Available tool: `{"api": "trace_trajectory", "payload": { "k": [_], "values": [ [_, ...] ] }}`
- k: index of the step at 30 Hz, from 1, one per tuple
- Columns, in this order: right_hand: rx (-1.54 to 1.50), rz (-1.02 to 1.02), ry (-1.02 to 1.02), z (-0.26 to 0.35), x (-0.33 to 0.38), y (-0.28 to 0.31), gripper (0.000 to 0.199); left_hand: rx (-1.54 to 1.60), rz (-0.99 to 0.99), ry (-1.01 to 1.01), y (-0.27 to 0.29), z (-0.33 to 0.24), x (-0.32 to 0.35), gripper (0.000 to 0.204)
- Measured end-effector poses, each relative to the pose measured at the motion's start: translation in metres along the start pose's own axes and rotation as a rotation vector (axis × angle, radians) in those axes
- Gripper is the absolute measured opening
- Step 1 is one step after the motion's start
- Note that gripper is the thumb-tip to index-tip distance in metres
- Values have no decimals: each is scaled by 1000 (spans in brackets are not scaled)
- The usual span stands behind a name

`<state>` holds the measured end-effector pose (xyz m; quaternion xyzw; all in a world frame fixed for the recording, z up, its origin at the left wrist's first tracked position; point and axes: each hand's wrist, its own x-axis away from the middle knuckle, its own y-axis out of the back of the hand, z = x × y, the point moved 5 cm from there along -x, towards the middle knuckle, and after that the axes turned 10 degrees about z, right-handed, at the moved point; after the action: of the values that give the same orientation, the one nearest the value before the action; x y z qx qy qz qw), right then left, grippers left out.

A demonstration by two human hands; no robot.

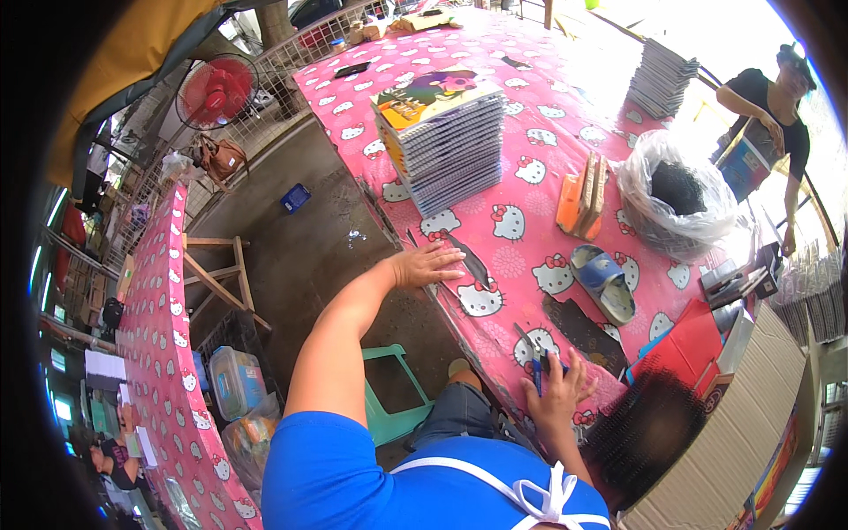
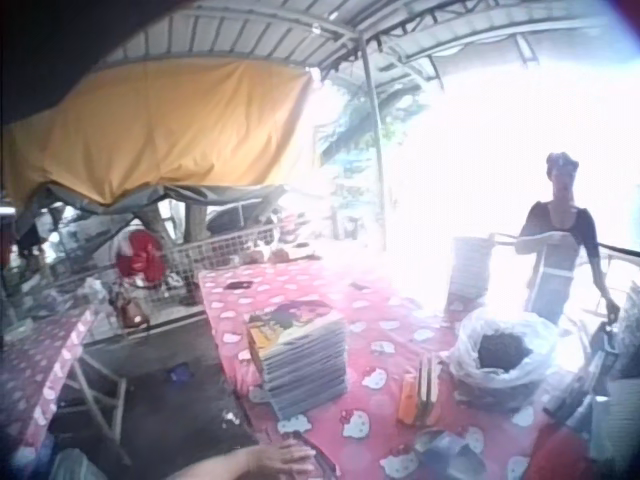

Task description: The person trims the excess spiral wire from the bindings of notebooks using a pair of cutters and then places the finished notebooks into a cardboard box.

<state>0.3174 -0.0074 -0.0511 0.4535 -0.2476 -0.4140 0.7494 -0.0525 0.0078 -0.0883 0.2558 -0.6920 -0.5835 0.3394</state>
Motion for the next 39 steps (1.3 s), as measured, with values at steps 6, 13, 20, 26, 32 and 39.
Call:
{"api": "trace_trajectory", "payload": {
  "k": [6,13,20,26,32,39],
  "values": [
    [-337,-145,162,18,-40,30,43,-47,-173,233,7,-12,16,97],
    [-1038,204,-21,88,-127,-26,33,238,-802,421,32,33,92,47],
    [-1636,197,-215,229,-245,-56,49,1372,-1350,624,103,223,154,64],
    [-1646,126,-309,268,-266,-51,54,1575,-682,365,173,239,95,94],
    [-1652,70,-415,269,-266,-53,56,1766,-577,296,159,267,81,84],
    [-1898,35,-609,260,-285,-67,63,1766,-461,409,183,268,88,69]
  ]
}}
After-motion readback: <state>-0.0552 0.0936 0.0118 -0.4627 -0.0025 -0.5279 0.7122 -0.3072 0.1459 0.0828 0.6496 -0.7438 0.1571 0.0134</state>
